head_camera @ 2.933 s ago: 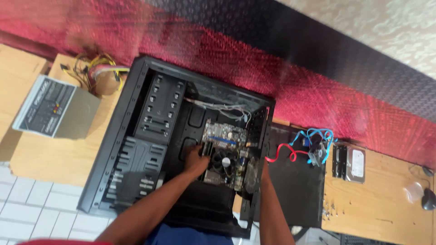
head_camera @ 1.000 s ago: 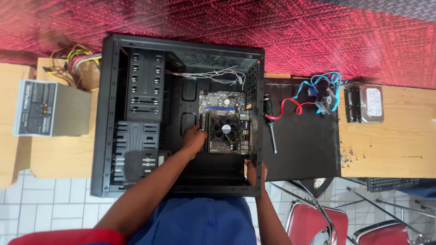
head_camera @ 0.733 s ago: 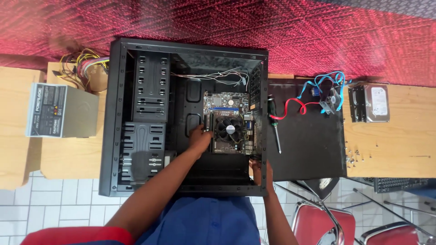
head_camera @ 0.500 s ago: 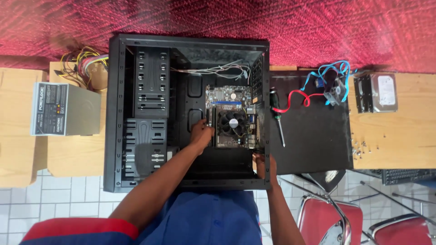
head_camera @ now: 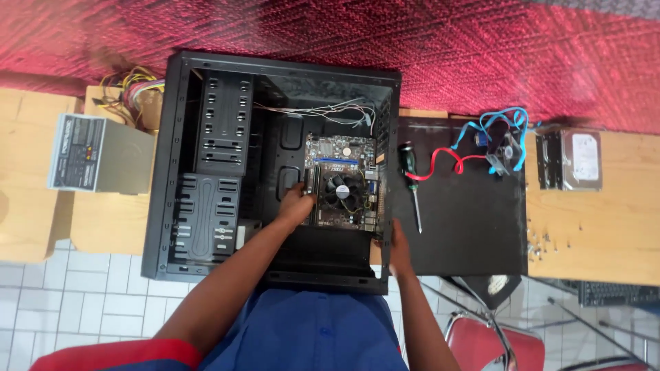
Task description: Installing a motherboard and I/O shield into a computer case and securing it with screws.
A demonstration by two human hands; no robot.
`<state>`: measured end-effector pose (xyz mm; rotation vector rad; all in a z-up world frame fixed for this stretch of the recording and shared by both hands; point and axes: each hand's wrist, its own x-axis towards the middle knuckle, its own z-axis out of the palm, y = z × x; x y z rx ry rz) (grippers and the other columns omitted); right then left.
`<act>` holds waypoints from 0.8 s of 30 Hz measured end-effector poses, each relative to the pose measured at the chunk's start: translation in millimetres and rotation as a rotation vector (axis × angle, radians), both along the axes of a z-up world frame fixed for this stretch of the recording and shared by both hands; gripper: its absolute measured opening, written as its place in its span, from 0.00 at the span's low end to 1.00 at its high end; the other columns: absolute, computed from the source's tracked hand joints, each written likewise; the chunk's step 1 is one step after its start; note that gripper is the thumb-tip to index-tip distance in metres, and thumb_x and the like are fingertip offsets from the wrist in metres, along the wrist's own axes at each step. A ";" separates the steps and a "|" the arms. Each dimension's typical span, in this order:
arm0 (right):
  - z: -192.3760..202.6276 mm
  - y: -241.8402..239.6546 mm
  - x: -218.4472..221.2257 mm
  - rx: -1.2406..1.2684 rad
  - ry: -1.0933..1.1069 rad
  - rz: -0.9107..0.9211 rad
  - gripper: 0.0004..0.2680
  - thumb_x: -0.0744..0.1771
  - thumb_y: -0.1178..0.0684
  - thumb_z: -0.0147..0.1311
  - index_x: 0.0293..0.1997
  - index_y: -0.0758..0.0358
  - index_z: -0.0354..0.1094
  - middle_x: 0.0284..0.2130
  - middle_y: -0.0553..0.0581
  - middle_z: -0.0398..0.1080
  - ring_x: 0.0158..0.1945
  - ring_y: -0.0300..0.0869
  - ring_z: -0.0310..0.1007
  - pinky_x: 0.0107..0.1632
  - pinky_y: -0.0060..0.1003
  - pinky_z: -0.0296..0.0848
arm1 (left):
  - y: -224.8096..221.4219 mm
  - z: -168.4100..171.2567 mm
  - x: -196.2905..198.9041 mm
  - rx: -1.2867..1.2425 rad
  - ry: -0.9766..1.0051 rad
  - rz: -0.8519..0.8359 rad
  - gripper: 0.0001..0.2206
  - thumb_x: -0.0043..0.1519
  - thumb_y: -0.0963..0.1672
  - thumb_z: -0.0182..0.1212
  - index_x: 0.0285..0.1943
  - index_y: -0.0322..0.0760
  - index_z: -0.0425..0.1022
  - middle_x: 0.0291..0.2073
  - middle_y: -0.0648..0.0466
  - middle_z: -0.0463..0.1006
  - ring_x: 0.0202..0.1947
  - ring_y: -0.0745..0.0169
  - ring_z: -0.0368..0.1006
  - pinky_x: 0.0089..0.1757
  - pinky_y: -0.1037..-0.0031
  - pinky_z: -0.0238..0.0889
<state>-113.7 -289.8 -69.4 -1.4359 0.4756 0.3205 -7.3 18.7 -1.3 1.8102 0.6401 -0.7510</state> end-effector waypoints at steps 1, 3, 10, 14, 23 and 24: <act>-26.2 -17.6 5.5 0.004 -0.003 0.014 0.28 0.67 0.63 0.53 0.78 0.65 0.45 0.73 0.70 0.51 0.74 0.65 0.50 0.64 0.61 0.67 | -5.7 21.8 -0.5 0.004 -0.003 0.014 0.40 0.54 0.53 0.62 0.79 0.43 0.59 0.68 0.39 0.67 0.69 0.36 0.62 0.62 0.51 0.59; -83.6 -47.2 25.1 -0.062 -0.088 0.133 0.28 0.65 0.62 0.39 0.77 0.77 0.38 0.74 0.84 0.37 0.76 0.74 0.31 0.75 0.72 0.36 | -14.2 63.2 3.6 0.110 -0.035 -0.044 0.34 0.58 0.53 0.59 0.76 0.47 0.62 0.69 0.41 0.67 0.70 0.35 0.61 0.64 0.50 0.57; -69.0 -37.8 91.5 0.085 0.113 0.126 0.13 0.70 0.54 0.52 0.61 0.62 0.71 0.53 0.69 0.73 0.57 0.63 0.73 0.58 0.61 0.68 | -1.3 -5.9 17.4 0.029 -0.056 0.080 0.38 0.55 0.55 0.61 0.77 0.44 0.63 0.71 0.44 0.65 0.73 0.42 0.57 0.68 0.55 0.52; -60.8 -37.0 95.8 -0.042 0.374 0.172 0.21 0.69 0.36 0.49 0.71 0.47 0.57 0.65 0.63 0.61 0.67 0.65 0.59 0.63 0.69 0.56 | -0.8 14.3 6.6 -0.016 -0.053 0.208 0.33 0.50 0.52 0.61 0.68 0.41 0.74 0.64 0.45 0.73 0.69 0.43 0.63 0.64 0.59 0.56; -11.1 -9.7 98.8 -0.148 0.541 0.194 0.29 0.70 0.26 0.40 0.80 0.38 0.39 0.77 0.60 0.43 0.78 0.65 0.39 0.74 0.70 0.32 | 2.6 27.2 9.2 -0.107 0.028 0.130 0.39 0.52 0.52 0.59 0.77 0.44 0.61 0.71 0.42 0.63 0.73 0.39 0.55 0.66 0.52 0.51; 3.4 -4.8 105.4 -0.125 0.587 0.156 0.30 0.70 0.25 0.34 0.81 0.37 0.32 0.79 0.57 0.38 0.80 0.61 0.35 0.75 0.68 0.27 | 2.6 29.6 12.3 -0.114 0.015 0.117 0.37 0.55 0.52 0.59 0.78 0.43 0.61 0.71 0.41 0.62 0.74 0.36 0.53 0.67 0.49 0.51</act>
